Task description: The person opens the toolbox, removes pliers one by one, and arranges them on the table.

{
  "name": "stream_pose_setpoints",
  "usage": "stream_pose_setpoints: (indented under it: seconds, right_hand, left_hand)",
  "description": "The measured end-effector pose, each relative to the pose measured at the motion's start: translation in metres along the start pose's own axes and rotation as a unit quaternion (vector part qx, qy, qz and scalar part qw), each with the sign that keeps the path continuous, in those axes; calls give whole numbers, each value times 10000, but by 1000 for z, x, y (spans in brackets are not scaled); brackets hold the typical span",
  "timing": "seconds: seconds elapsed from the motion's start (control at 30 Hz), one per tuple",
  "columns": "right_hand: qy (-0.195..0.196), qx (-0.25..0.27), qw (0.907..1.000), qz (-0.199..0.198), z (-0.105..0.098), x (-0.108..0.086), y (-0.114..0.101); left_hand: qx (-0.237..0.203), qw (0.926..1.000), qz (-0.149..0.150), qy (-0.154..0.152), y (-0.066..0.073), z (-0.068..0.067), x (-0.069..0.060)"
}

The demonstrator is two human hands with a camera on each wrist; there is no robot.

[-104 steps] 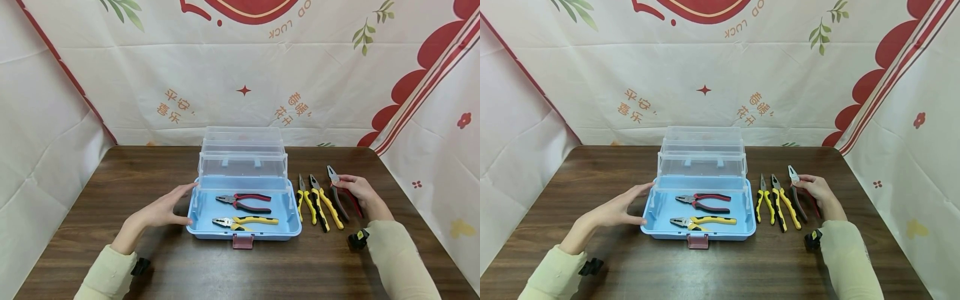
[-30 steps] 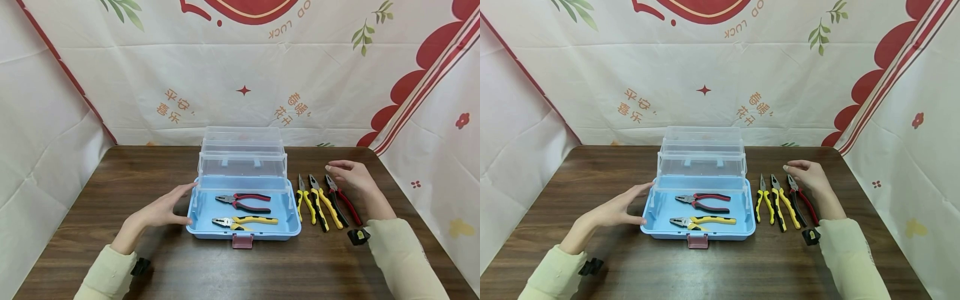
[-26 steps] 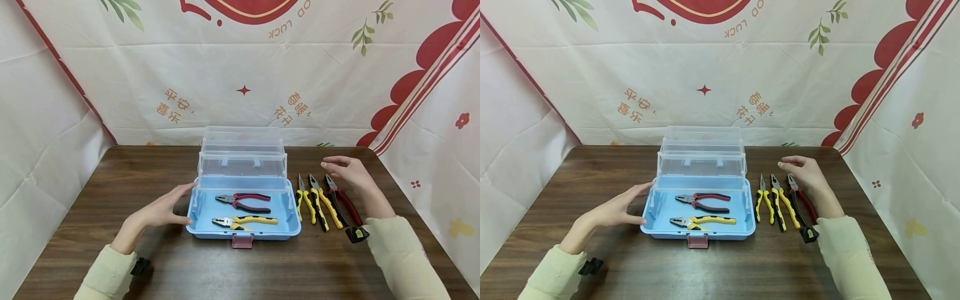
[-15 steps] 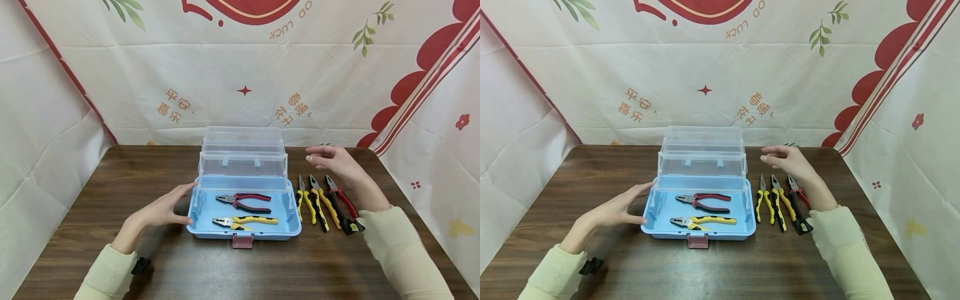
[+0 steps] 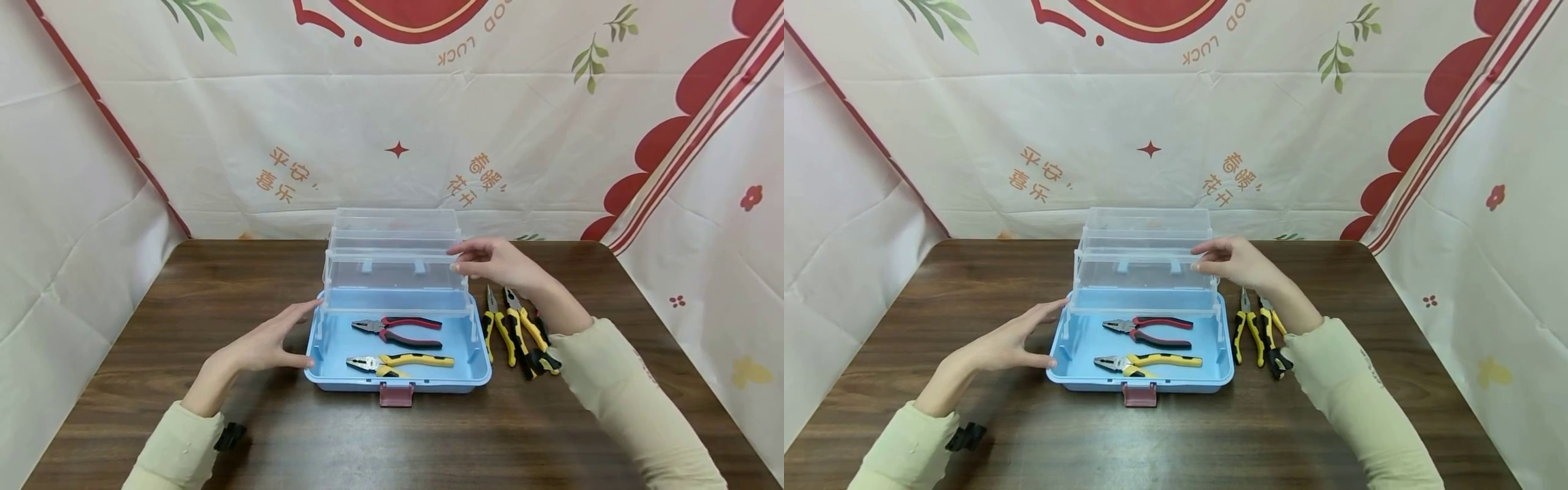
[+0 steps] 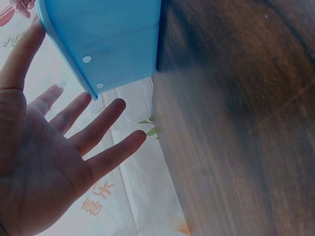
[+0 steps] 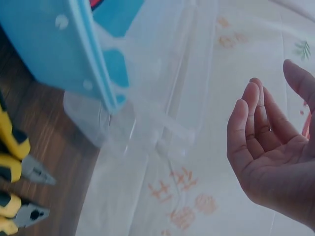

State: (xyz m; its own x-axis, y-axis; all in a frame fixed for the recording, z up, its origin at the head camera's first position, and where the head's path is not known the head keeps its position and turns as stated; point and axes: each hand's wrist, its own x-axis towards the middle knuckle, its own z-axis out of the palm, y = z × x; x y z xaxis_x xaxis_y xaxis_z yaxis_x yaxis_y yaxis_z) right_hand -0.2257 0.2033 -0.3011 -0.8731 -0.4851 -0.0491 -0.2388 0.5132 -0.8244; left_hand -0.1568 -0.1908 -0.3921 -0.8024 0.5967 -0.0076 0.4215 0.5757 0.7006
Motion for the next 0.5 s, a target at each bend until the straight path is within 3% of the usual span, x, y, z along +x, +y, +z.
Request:
stream_pose_setpoints:
  seconds: [0.13,0.5]
  right_hand:
    - [-219,-187,9995,-114,14,11,-5]
    - [-1128,243,9912,-652,43,26,-24]
  left_hand:
    - [-20,10000,4,0,-2,1,0]
    - [-34,9999,-121,26,-2,1,0]
